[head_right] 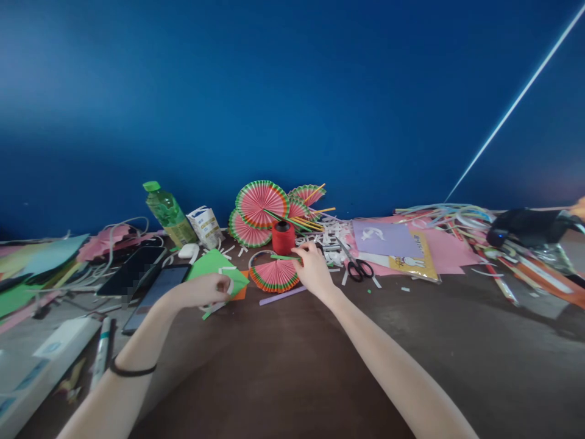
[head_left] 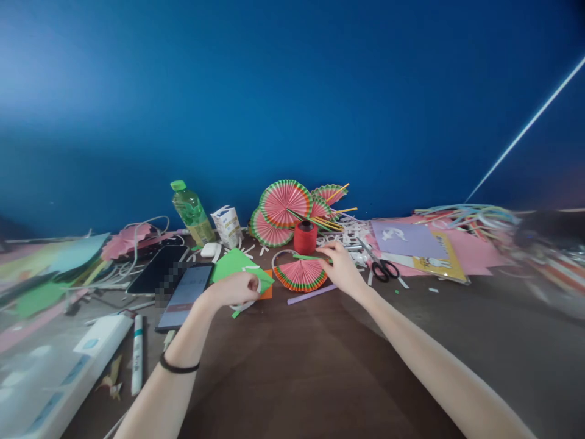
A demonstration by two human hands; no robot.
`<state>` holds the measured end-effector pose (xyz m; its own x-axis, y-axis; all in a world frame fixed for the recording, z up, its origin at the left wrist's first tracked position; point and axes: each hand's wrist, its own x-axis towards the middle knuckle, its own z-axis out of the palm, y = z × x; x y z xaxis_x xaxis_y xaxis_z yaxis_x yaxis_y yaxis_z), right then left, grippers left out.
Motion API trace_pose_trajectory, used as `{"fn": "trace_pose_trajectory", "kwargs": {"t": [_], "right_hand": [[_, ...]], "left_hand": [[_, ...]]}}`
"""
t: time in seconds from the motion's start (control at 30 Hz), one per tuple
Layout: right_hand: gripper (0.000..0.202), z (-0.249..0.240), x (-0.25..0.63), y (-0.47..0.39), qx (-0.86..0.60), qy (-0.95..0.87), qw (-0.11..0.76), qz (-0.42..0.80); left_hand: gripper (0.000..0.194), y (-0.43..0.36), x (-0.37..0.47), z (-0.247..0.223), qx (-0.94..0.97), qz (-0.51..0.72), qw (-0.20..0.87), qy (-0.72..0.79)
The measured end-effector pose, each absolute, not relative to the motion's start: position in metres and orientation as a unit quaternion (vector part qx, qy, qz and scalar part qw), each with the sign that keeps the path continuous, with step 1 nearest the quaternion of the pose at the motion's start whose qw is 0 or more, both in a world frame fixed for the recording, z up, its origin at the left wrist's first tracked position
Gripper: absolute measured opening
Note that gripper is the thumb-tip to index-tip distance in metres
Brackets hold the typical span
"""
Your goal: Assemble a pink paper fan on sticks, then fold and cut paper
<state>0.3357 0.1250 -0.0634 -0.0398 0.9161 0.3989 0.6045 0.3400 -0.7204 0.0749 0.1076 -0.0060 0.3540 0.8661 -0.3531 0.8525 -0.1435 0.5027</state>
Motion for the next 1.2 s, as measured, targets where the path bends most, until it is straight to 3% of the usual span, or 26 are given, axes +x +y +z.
{"fn": "trace_pose_trajectory", "kwargs": {"t": [0.1,0.27,0.47,0.6,0.8,1.2], "right_hand": [[0.022,-0.052,0.331,0.118,-0.502,-0.724,0.454,0.132],[0.024,-0.024,0.315,0.095,-0.396,-0.738,0.505,0.206],[0.033,-0.009,0.302,0.071,-0.313,-0.789,0.484,0.214],[0.035,-0.012,0.3,0.071,-0.31,-0.77,0.504,0.239],[0.04,-0.016,0.302,0.079,-0.322,-0.712,0.558,0.281],[0.038,-0.013,0.303,0.077,-0.317,-0.723,0.55,0.273]], "left_hand": [[0.012,0.106,0.075,0.007,0.771,0.089,0.352,0.523],[0.021,0.099,0.083,0.019,0.73,0.208,0.498,0.419],[0.029,0.092,0.099,0.018,0.714,0.257,0.549,0.351],[0.034,0.088,0.105,0.019,0.72,0.257,0.553,0.331],[0.013,0.088,0.104,0.021,0.764,0.242,0.499,0.33],[0.024,0.09,0.102,0.017,0.778,0.196,0.505,0.318]]}}
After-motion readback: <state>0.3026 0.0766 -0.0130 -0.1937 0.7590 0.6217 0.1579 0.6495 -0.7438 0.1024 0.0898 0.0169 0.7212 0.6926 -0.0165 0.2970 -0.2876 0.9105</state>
